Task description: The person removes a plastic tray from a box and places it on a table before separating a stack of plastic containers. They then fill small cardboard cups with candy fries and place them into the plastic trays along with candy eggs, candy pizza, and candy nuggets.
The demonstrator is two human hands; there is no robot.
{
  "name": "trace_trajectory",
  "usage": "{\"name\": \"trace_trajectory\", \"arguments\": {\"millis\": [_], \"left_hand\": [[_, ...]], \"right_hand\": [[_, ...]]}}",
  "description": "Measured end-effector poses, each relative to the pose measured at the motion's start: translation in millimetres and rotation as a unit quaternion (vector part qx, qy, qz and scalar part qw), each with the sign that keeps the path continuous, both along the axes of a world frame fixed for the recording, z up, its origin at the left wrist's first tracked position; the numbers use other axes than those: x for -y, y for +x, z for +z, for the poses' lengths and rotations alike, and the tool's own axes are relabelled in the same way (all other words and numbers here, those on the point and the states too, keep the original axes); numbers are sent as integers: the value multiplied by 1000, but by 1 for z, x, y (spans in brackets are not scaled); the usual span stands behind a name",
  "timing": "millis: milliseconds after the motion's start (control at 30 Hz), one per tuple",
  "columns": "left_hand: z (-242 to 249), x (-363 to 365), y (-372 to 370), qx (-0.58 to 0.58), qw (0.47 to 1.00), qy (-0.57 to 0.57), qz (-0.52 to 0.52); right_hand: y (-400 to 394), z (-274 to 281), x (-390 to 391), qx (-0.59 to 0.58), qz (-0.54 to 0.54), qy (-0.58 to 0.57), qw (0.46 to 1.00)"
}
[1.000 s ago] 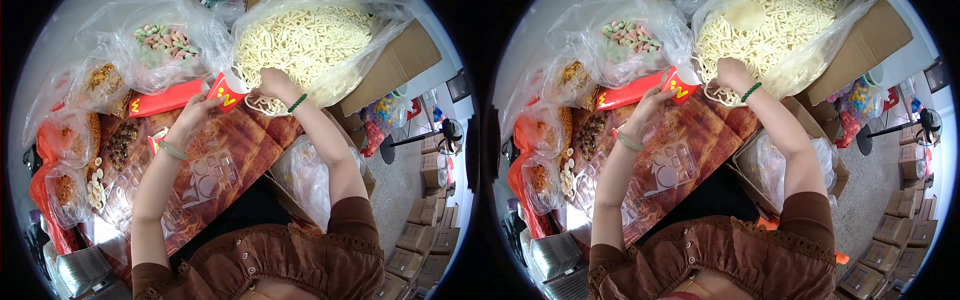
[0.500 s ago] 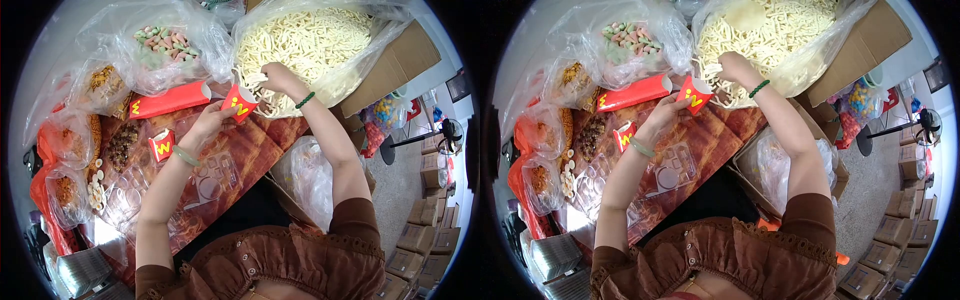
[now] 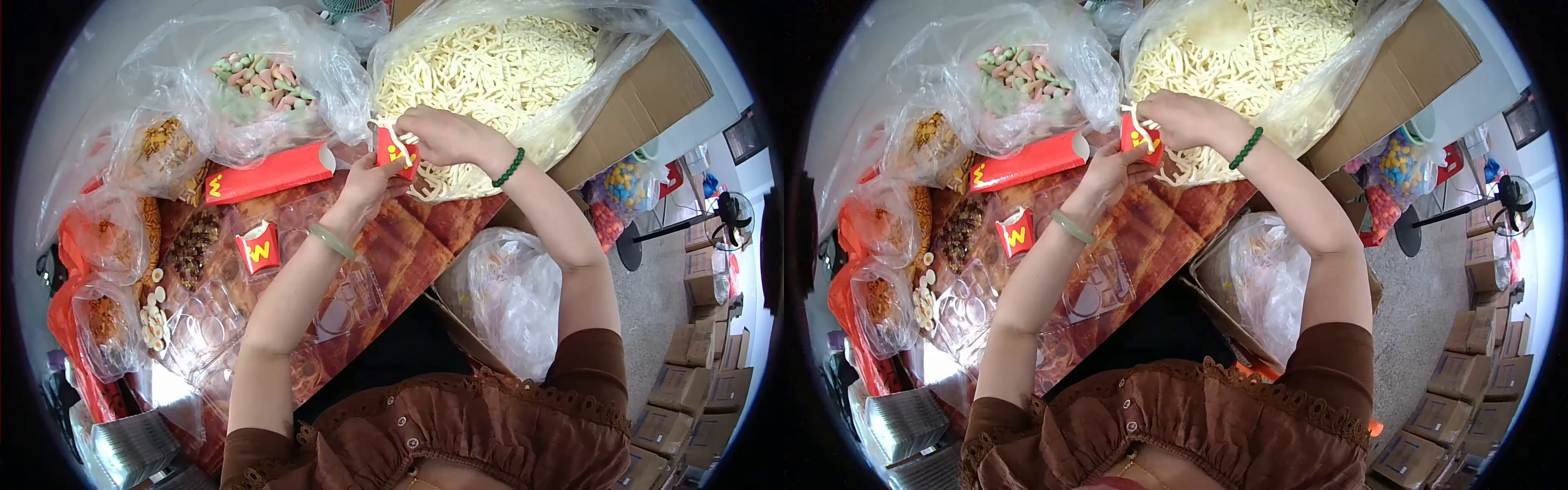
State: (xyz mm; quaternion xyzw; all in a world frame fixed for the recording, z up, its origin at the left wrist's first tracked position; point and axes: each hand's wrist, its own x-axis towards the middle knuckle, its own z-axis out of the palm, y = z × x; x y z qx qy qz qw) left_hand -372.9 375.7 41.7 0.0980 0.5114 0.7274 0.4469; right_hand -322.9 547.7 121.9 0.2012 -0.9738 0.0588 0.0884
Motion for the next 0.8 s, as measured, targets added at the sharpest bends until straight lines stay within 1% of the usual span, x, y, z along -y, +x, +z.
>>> {"name": "trace_trajectory", "arguments": {"millis": [67,100,167,233,300,367,400,467,500,600,633,667,733,767,800], "left_hand": [[-4,-1,0,-13,1000,3,6],[-5,-2,1,-9,1000,13,13],[-8,-4,4,-6,1000,24,19],[-8,-7,8,-30,998,20,44],[-12,-9,8,-44,998,27,39],[-16,-10,6,-59,997,35,35],[-17,-10,8,-58,997,38,32],[-17,-10,10,-60,997,43,30],[-19,-12,11,-51,997,53,27],[-26,-17,9,-40,997,68,28],[-26,-19,11,-35,995,85,42],[-26,-20,11,-30,993,101,56],[-25,-21,9,-35,993,107,47],[-25,-21,8,-37,992,110,37],[-24,-21,7,-38,992,111,37]], "right_hand": [[-1,6,-2,124,-7,-90,988],[-1,7,-2,123,-7,-90,988],[-1,8,-1,126,-46,-156,979],[-2,5,-3,116,-55,-163,978],[-3,4,-5,105,-66,-170,978],[-4,7,-9,131,-76,-196,969],[-4,7,-12,129,-76,-196,969],[-6,8,-17,162,-65,-185,967],[-7,6,-17,131,-47,-173,975],[-8,9,-15,91,-54,-179,978],[-6,13,-9,83,-74,-221,969],[-7,15,-10,80,-73,-219,970],[-8,18,-12,30,-63,-141,987],[-10,17,-13,29,-63,-141,988],[-11,16,-13,87,-39,-164,982]]}}
